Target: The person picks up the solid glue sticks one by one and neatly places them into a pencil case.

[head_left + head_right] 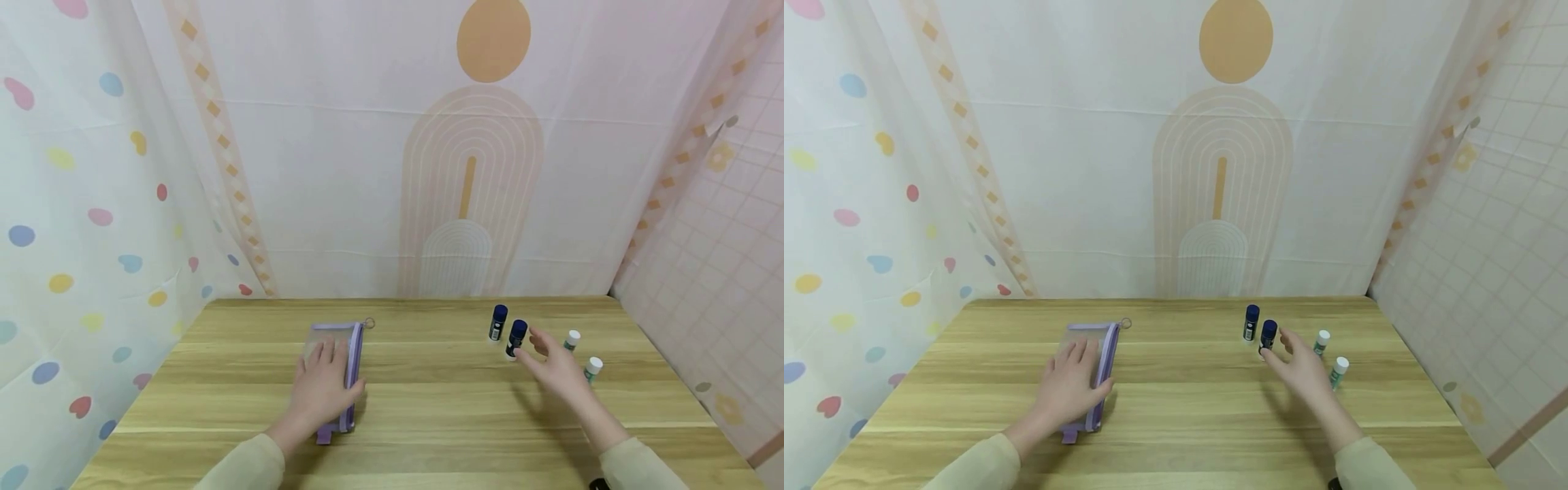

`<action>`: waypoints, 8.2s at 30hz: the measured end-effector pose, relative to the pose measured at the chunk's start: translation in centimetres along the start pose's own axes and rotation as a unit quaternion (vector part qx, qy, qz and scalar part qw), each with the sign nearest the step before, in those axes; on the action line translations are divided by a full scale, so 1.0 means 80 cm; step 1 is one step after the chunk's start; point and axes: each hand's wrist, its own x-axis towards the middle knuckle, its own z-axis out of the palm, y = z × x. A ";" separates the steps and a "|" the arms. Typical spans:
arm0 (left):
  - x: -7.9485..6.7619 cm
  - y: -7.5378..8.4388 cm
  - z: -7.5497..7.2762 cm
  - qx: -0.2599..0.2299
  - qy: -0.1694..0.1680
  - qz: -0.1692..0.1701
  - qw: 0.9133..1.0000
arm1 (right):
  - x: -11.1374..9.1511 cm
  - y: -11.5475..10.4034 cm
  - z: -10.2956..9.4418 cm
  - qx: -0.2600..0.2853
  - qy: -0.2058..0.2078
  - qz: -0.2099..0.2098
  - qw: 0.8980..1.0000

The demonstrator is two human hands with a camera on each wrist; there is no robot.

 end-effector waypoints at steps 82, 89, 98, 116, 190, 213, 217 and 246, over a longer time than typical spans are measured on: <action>0.012 -0.002 0.025 -0.051 -0.024 -0.057 0.997 | 0.038 0.011 0.018 0.039 0.017 0.026 0.999; 0.014 -0.002 0.022 -0.070 -0.005 -0.062 0.996 | 0.039 0.013 0.020 0.041 0.030 0.017 0.999; 0.013 -0.002 0.020 -0.071 0.007 -0.061 0.996 | 0.040 0.018 0.021 0.046 0.038 0.016 0.998; 0.013 -0.005 0.020 -0.075 0.021 -0.056 0.995 | 0.037 0.009 0.022 0.062 0.049 0.001 0.997; 0.012 -0.004 0.016 -0.090 0.034 -0.049 0.994 | 0.057 -0.157 0.211 0.370 -0.152 0.055 0.915; 0.013 -0.004 0.017 -0.089 0.046 -0.042 0.994 | 0.069 -0.185 0.248 0.362 -0.153 0.096 0.914; 0.012 -0.004 0.016 -0.091 0.043 -0.042 0.994 | 0.071 -0.188 0.254 0.356 -0.150 0.104 0.917; 0.012 -0.003 0.014 -0.109 0.056 -0.032 0.992 | 0.076 -0.195 0.280 0.252 -0.107 0.097 0.957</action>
